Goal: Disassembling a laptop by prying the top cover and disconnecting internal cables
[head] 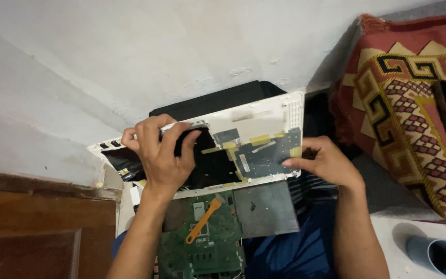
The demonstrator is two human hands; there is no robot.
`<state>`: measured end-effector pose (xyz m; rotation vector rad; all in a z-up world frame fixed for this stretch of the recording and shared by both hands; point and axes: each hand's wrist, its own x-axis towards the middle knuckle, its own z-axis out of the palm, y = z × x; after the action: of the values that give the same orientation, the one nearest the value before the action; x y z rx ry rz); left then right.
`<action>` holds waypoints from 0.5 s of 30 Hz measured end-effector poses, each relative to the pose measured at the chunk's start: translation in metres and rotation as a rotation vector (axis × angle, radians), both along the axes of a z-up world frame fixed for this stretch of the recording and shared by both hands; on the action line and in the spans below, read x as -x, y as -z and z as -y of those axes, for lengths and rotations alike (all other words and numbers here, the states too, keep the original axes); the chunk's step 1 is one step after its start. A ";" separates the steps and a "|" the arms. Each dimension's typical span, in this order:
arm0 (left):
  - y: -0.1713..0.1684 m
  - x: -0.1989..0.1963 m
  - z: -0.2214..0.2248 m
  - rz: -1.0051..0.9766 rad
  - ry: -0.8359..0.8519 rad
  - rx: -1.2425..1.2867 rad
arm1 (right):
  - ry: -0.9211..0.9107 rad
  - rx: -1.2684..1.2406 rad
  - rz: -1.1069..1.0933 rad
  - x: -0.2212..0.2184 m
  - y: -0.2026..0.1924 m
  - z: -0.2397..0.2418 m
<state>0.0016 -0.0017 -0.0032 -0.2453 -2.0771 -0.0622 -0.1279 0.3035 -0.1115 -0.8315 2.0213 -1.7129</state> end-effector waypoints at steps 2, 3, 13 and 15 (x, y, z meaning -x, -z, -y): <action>-0.005 -0.001 -0.006 -0.003 0.005 0.013 | 0.060 0.078 -0.114 -0.005 -0.005 0.011; -0.008 -0.001 -0.010 -0.005 0.015 0.025 | 0.127 0.155 -0.227 -0.008 -0.008 0.016; -0.017 -0.007 -0.015 -0.028 0.034 0.037 | 0.199 0.293 -0.110 -0.024 -0.019 0.040; -0.011 -0.008 -0.013 -0.024 0.030 0.049 | 0.183 0.352 -0.027 -0.029 -0.022 0.039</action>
<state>0.0098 0.0116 0.0079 -0.3061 -2.0529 -0.0271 -0.0991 0.2640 -0.0893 -0.7958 1.8901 -2.2146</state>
